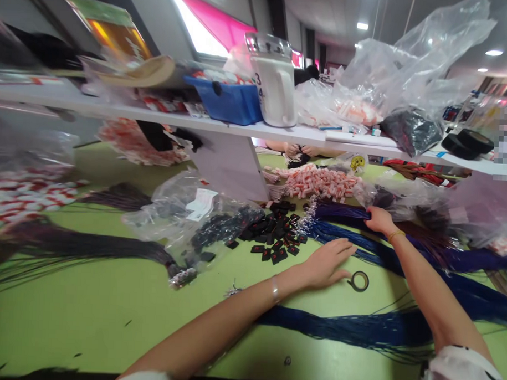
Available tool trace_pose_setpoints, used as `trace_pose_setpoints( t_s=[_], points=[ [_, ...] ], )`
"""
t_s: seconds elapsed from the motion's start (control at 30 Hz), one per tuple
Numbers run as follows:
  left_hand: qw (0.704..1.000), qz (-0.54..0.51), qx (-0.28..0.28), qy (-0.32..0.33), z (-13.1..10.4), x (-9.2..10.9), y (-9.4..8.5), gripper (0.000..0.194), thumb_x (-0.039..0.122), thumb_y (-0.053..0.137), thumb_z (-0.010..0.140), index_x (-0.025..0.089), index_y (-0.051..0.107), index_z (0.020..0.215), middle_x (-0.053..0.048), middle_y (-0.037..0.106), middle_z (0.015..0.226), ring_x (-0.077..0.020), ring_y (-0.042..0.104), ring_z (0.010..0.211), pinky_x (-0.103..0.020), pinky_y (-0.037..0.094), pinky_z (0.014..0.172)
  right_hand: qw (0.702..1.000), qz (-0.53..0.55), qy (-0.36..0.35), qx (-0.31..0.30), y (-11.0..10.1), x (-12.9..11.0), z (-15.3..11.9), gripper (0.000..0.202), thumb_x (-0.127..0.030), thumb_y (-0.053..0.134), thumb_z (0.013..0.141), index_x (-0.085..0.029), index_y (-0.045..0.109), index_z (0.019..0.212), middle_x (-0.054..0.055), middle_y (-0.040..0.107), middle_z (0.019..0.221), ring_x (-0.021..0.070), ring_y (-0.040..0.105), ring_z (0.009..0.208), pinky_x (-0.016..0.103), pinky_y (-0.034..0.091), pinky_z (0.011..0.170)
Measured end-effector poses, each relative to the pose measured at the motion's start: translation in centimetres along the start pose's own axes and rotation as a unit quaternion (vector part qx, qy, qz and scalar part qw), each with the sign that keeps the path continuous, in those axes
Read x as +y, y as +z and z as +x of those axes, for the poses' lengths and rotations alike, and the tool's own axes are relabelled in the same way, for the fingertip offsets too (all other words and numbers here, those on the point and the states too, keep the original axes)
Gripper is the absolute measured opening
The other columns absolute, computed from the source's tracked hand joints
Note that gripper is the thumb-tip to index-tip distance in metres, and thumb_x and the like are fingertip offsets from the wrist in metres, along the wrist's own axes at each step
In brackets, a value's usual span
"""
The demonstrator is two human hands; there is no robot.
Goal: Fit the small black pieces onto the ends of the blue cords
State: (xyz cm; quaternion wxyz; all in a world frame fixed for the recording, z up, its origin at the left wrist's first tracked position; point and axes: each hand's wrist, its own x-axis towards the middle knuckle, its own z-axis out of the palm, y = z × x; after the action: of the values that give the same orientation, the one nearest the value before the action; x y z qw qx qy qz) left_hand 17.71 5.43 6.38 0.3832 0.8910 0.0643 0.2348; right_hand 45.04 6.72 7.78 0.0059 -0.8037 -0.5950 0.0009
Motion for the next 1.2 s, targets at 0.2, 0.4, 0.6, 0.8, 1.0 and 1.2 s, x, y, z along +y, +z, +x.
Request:
trace_pose_setpoints(
  t_s=[0.2, 0.4, 0.6, 0.8, 1.0, 1.2],
  points=[
    [0.990, 0.137, 0.003, -0.006, 6.9, -6.4, 1.5, 0.069, 0.046, 0.057, 0.081, 0.014, 0.038, 0.139, -0.017, 0.030, 0.149, -0.0281, 0.011, 0.143, -0.044, 0.008, 0.115, 0.963, 0.245, -0.009, 0.111, -2.8, 1.8, 0.0, 0.036, -0.045, 0.055, 0.077, -0.012, 0.064, 0.090, 0.006, 0.069, 0.080, 0.0185, 0.061, 0.071, 0.025, 0.044, 0.062],
    [0.962, 0.205, 0.066, -0.169, 7.8, -11.9, 0.1, 0.084, 0.062, 0.048, 0.080, 0.006, 0.034, 0.141, -0.024, 0.030, 0.147, -0.0374, 0.019, 0.139, -0.048, 0.005, 0.113, 0.939, 0.337, -0.031, 0.063, -3.0, 2.4, -1.1, 0.035, -0.045, 0.062, 0.072, -0.012, 0.064, 0.084, 0.004, 0.066, 0.072, 0.0173, 0.057, 0.067, 0.027, 0.045, 0.062],
    [0.932, 0.322, 0.078, -0.150, 7.2, -11.5, 0.8, 0.067, 0.053, 0.040, 0.088, 0.004, 0.043, 0.133, -0.024, 0.040, 0.140, -0.0353, 0.029, 0.134, -0.048, 0.020, 0.108, 0.851, 0.485, 0.098, 0.177, -3.0, 3.1, -1.0, 0.042, -0.053, 0.061, 0.073, -0.012, 0.061, 0.084, -0.001, 0.052, 0.052, 0.0098, 0.040, 0.044, 0.023, 0.031, 0.043],
    [0.959, 0.284, 0.021, 0.001, 7.6, -7.4, 1.7, 0.042, 0.037, 0.039, 0.092, 0.009, 0.057, 0.117, -0.020, 0.057, 0.120, -0.0294, 0.040, 0.127, -0.043, 0.032, 0.101, 0.881, 0.432, 0.061, 0.180, -2.9, 1.7, -1.3, 0.044, -0.056, 0.057, 0.074, -0.013, 0.062, 0.075, -0.002, 0.049, 0.052, 0.0101, 0.038, 0.048, 0.024, 0.029, 0.046],
    [0.946, -0.225, 0.218, -0.081, 10.3, -3.9, 1.6, 0.069, 0.057, 0.071, 0.063, 0.018, 0.057, 0.118, -0.014, 0.054, 0.129, -0.0294, 0.046, 0.121, -0.043, 0.031, 0.105, 0.942, 0.270, -0.059, 0.190, -0.5, -0.5, -4.8, 0.026, -0.042, 0.053, 0.077, -0.017, 0.058, 0.072, 0.000, 0.056, 0.060, 0.0136, 0.047, 0.057, 0.024, 0.036, 0.056],
    [0.746, -0.581, 0.284, -0.162, 11.6, 2.1, 2.4, 0.050, 0.062, 0.055, 0.076, 0.016, 0.051, 0.056, -0.010, 0.069, 0.083, -0.0219, 0.062, 0.089, -0.041, 0.041, 0.094, 0.974, 0.147, -0.074, 0.154, 3.0, 3.1, -10.1, 0.021, -0.032, 0.049, 0.081, -0.019, 0.057, 0.097, 0.005, 0.066, 0.081, 0.0186, 0.059, 0.068, 0.027, 0.041, 0.064]
  ],
)
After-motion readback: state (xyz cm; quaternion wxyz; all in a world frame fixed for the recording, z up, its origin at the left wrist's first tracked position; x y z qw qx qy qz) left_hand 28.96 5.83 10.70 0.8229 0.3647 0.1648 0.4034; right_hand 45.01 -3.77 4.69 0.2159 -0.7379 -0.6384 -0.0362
